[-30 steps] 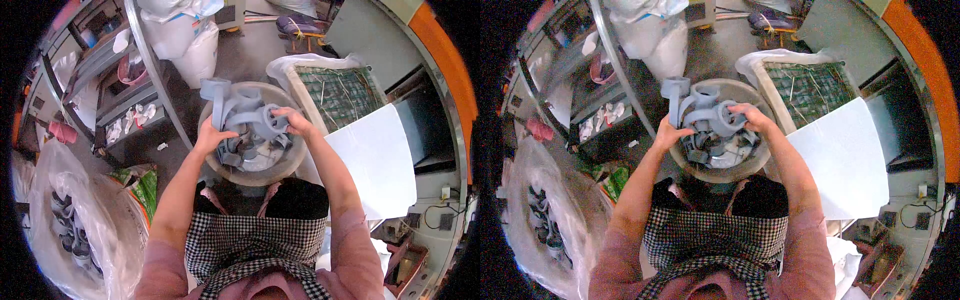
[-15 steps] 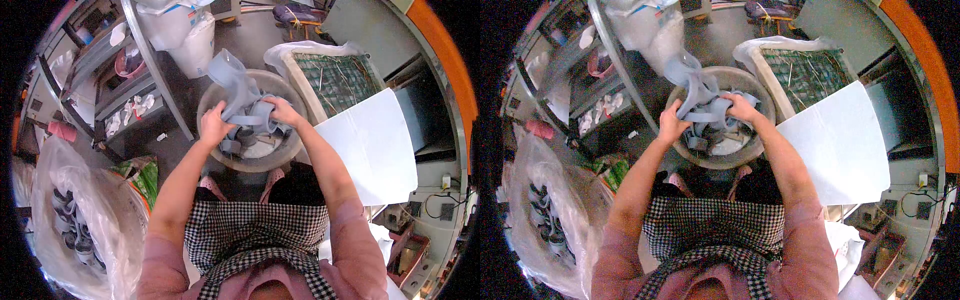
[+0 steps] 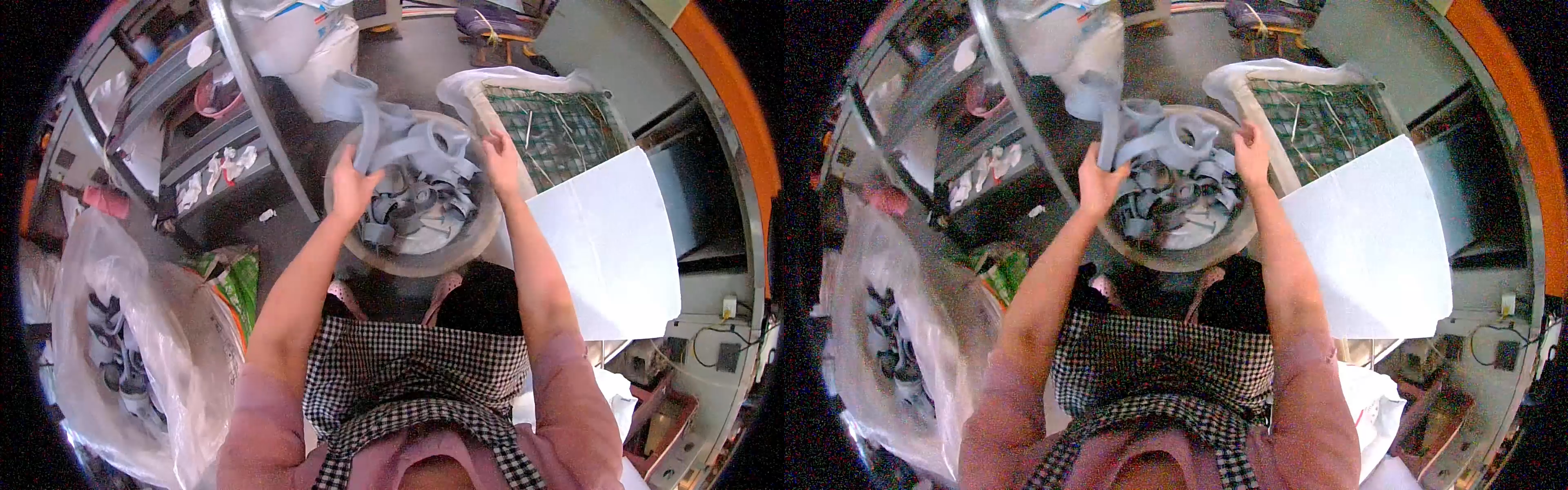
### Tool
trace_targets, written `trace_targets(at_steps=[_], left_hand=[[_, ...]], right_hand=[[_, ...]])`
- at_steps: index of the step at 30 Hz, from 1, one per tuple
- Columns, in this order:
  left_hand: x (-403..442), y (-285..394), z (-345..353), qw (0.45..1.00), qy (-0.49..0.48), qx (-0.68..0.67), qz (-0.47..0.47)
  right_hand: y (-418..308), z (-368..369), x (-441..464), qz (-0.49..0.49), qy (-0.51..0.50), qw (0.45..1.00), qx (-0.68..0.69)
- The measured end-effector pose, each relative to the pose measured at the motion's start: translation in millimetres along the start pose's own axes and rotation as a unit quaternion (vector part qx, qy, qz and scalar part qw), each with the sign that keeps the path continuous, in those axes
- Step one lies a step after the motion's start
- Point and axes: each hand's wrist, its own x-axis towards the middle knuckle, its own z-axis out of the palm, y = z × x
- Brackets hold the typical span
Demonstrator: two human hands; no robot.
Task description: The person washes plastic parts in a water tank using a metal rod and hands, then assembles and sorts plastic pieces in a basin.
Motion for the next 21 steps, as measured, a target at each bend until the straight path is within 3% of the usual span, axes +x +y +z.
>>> trace_targets(at_steps=[2, 4, 5, 6, 7, 8, 9, 10, 11, 12, 14, 15, 17, 20, 21], left_hand=[[4, 5, -23, 0.996, 0.064, -0.029, 0.046], [-5, 35, -85, 0.989, 0.119, 0.077, 0.043], [-17, 77, -123, 0.993, 0.11, 0.013, -0.04], [-29, 90, -160, 0.986, 0.154, 0.052, -0.029], [-41, 91, -201, 0.96, 0.215, 0.17, 0.052], [-56, 83, -245, 0.97, 0.232, 0.077, 0.009], [-71, 117, -274, 0.957, 0.27, 0.107, 0.014], [-90, 87, -345, 0.921, 0.322, 0.204, -0.083], [-111, 77, -402, 0.891, 0.382, 0.189, -0.155], [-128, 87, -443, 0.878, 0.414, 0.205, -0.123], [-179, 47, -609, 0.893, 0.411, 0.081, -0.163], [-197, 44, -654, 0.873, 0.437, 0.104, -0.188], [-223, 37, -695, 0.793, 0.488, 0.247, -0.269], [-229, 16, -692, 0.589, 0.472, 0.504, -0.419], [-220, 6, -676, 0.528, 0.457, 0.577, -0.422]], right_hand=[[3, 2, -12, 0.056, -0.055, 0.965, -0.249], [16, 5, -20, 0.015, -0.101, 0.967, -0.234], [24, 6, -20, 0.034, -0.167, 0.953, -0.249], [30, 8, -25, 0.053, -0.234, 0.935, -0.263], [23, 10, -28, 0.036, -0.24, 0.935, -0.257], [19, 11, -30, 0.017, -0.275, 0.917, -0.288], [15, 13, -32, 0.018, -0.29, 0.912, -0.29], [13, 14, -34, 0.02, -0.304, 0.906, -0.294], [17, 17, -35, 0.022, -0.305, 0.907, -0.289], [24, 21, -34, 0.046, -0.328, 0.9, -0.282], [30, 33, -31, 0.071, -0.35, 0.892, -0.275], [30, 42, -31, 0.045, -0.38, 0.869, -0.313], [41, 67, -36, 0.025, -0.435, 0.816, -0.38], [66, 109, -61, -0.047, -0.608, 0.662, -0.436], [90, 126, -72, -0.072, -0.653, 0.61, -0.443]])
